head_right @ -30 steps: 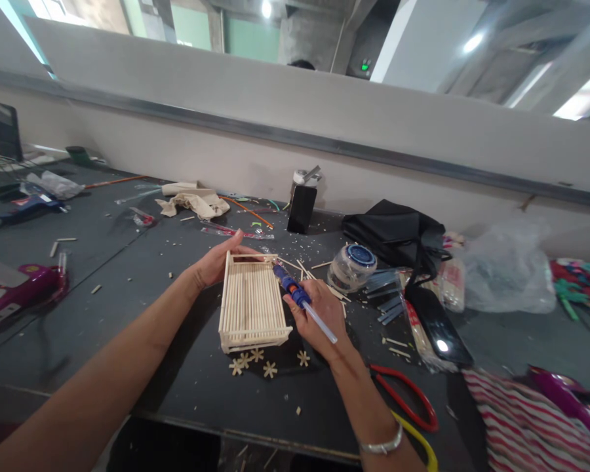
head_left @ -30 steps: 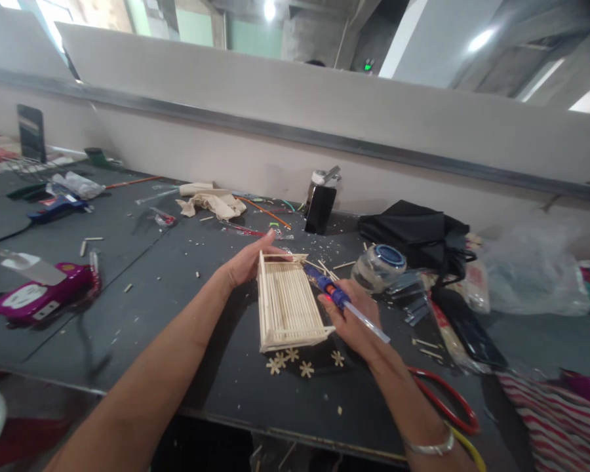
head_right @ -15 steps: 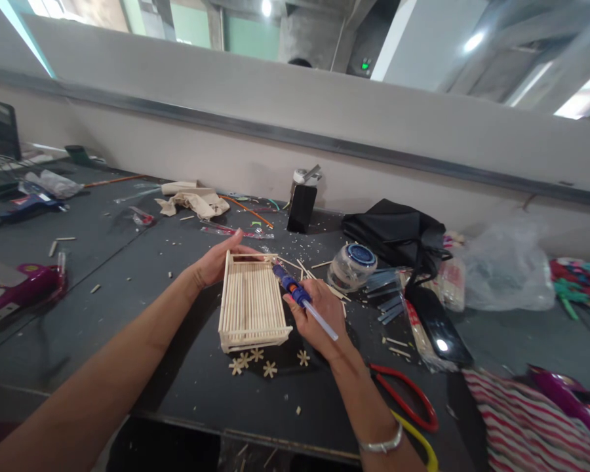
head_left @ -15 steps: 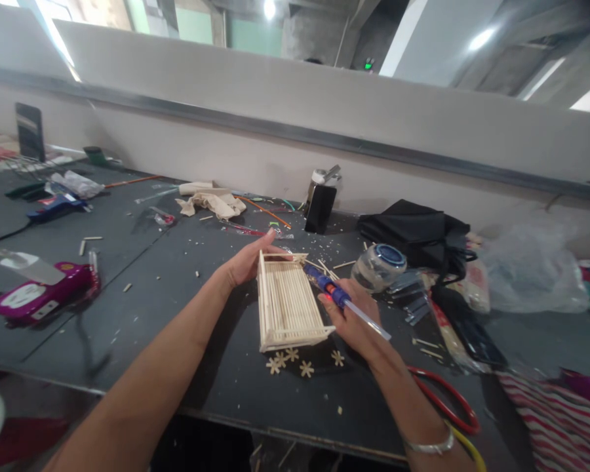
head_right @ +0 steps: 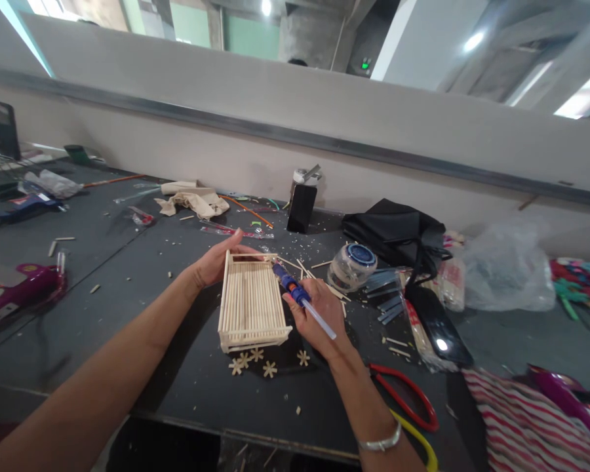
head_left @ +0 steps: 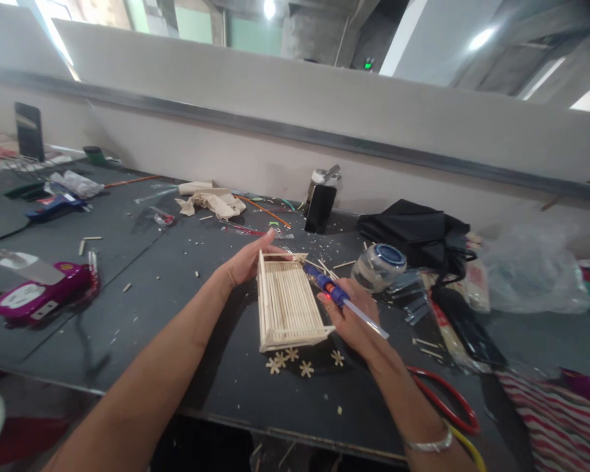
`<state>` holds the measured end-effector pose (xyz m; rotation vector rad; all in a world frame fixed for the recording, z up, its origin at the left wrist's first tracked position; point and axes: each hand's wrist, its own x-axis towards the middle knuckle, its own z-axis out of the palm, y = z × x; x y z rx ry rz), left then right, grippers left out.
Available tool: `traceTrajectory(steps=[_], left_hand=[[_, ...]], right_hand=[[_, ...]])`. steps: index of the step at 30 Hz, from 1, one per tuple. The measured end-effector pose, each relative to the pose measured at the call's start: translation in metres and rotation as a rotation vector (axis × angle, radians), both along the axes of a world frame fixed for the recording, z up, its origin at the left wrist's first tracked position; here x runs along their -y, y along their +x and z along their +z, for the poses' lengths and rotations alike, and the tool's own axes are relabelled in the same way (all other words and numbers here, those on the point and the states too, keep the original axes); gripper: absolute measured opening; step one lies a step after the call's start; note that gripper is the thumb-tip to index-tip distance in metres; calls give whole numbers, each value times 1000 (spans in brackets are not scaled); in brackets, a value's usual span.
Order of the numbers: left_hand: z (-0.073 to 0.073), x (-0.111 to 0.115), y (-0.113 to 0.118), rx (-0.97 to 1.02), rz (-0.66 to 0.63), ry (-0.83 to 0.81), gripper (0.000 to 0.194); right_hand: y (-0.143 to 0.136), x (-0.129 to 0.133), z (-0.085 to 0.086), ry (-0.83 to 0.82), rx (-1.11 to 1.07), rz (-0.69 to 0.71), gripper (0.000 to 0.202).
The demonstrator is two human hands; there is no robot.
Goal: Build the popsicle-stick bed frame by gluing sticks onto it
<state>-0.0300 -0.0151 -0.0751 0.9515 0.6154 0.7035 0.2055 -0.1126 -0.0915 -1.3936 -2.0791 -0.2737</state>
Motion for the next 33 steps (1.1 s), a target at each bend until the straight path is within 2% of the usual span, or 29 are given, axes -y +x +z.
traceTrajectory(steps=[15,21,33], left_hand=[[-1,-1,-1,-26,-5,10,73],[-1,-1,-1,-18,-5,6,72],[-1,0,-1,23,-2,-17,71]], right_hand=[[1,0,-3,47,4,7,26],[1,2,-2,9,-8,-26,26],[3,2,0,45,-40,14,23]])
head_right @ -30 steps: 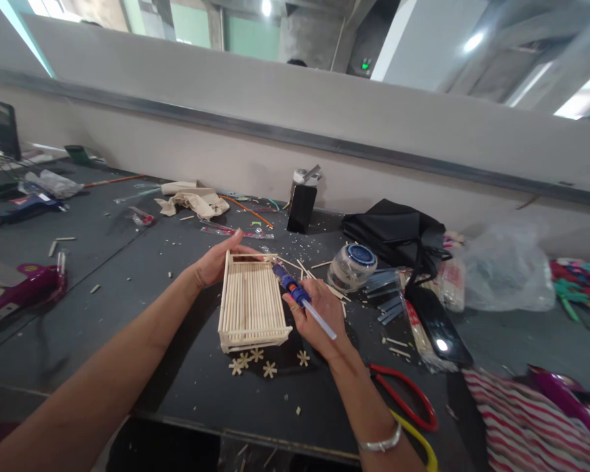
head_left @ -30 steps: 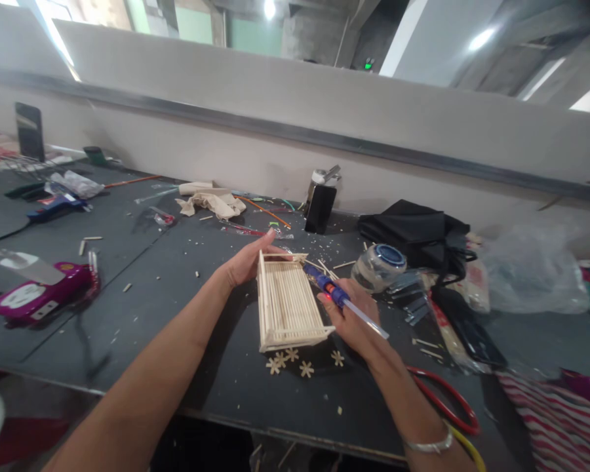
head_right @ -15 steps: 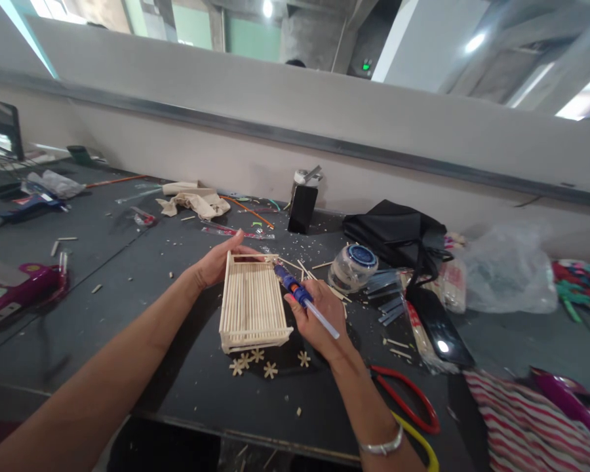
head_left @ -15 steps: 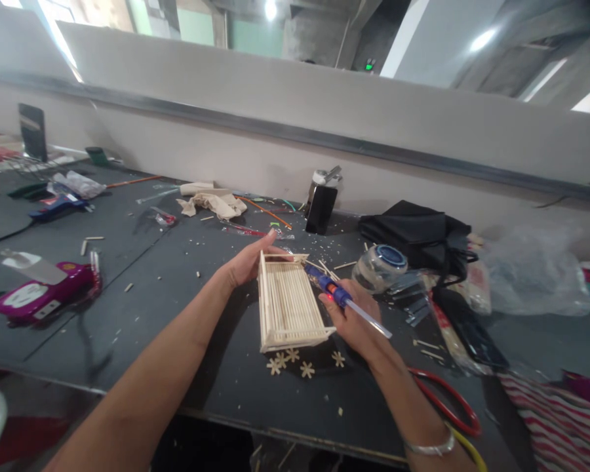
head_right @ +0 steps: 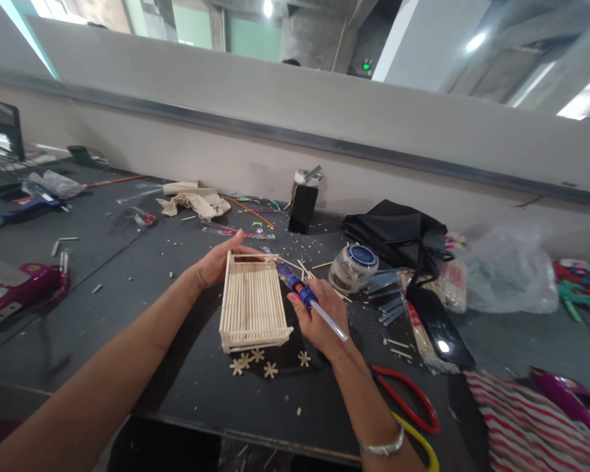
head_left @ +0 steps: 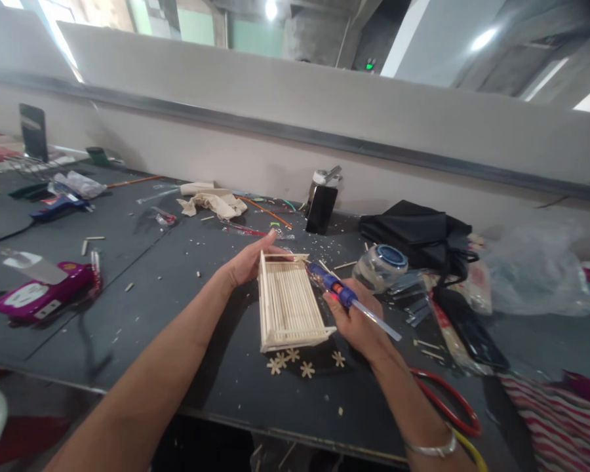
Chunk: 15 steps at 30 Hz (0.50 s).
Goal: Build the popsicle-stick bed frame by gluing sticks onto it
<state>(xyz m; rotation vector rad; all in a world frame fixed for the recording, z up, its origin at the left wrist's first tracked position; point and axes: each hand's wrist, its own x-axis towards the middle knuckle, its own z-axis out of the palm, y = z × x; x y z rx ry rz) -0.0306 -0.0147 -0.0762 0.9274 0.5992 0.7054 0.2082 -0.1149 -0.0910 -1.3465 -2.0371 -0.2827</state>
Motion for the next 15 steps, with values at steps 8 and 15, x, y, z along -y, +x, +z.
traceTrajectory(steps=[8,15], left_hand=[[-3,-2,0,19,-3,-17,67],[0,-1,0,-35,0,10,69]], right_hand=[[0,1,3,34,-30,40,21],[-1,1,0,28,-67,55,22]])
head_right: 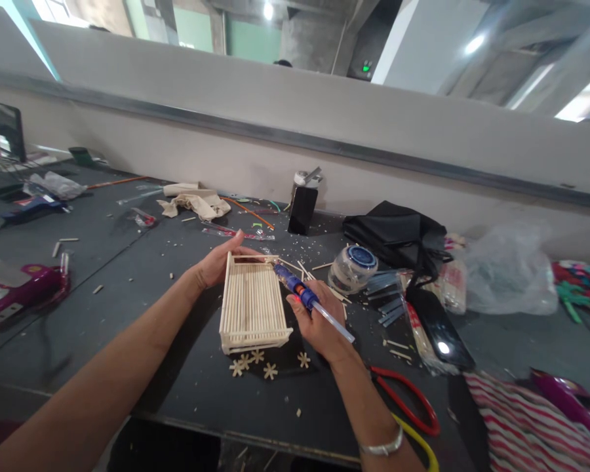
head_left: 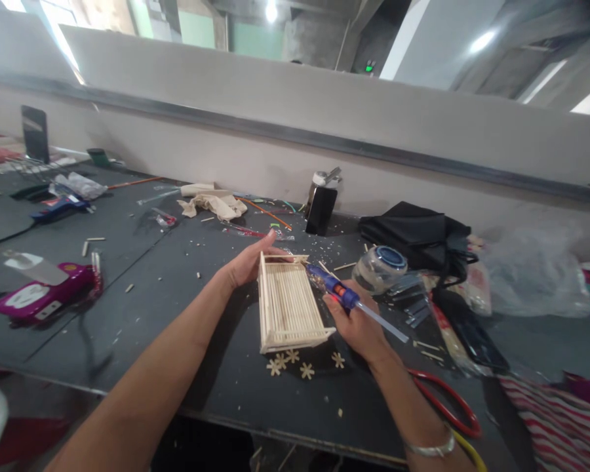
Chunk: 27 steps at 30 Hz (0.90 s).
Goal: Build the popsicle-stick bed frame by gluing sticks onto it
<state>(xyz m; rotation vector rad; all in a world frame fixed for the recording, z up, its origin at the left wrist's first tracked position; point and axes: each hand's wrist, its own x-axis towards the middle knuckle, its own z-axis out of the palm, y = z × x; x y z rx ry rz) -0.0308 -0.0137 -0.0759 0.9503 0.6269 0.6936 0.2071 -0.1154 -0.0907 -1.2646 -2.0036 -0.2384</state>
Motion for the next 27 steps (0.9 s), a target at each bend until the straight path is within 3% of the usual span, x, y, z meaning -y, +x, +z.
traceTrajectory(steps=[27], left_hand=[[0,0,0,41,-42,23,68]], right_hand=[[-7,0,4,-48,-49,7,22]])
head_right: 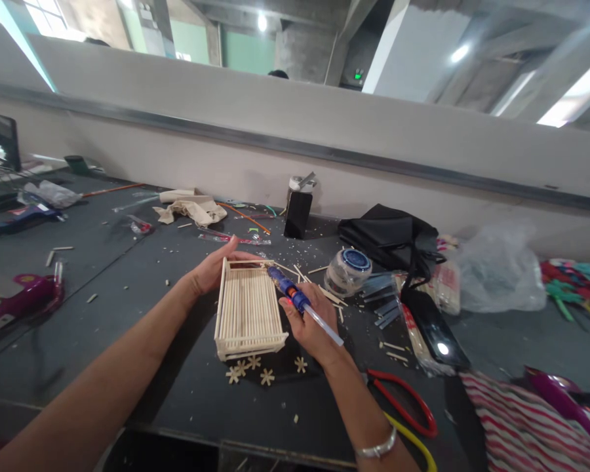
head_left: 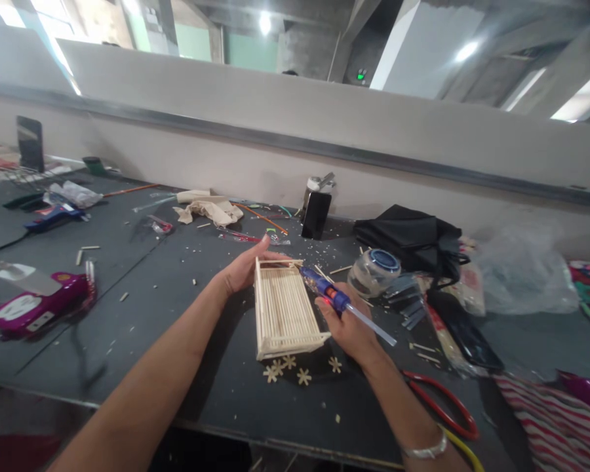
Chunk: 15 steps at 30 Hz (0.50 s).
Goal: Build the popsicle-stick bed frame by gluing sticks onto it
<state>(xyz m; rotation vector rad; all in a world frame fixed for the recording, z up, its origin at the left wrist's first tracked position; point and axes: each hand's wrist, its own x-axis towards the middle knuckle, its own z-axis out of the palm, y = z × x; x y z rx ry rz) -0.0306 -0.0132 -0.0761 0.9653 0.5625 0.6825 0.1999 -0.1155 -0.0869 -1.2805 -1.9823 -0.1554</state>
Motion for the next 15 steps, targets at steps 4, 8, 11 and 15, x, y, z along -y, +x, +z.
traceTrajectory(steps=[4,8,11,15], left_hand=[[1,1,0,1,4,1,67],[3,3,0,7,-19,8,67],[2,2,0,17,-6,22,66],[5,0,-4,55,59,71,59]], right_hand=[[0,0,-2,9,-19,-12,23],[4,-1,-6,29,-74,-39,23],[7,-2,-8,-12,-123,-67,22],[8,-3,-5,-36,-156,-136,22]])
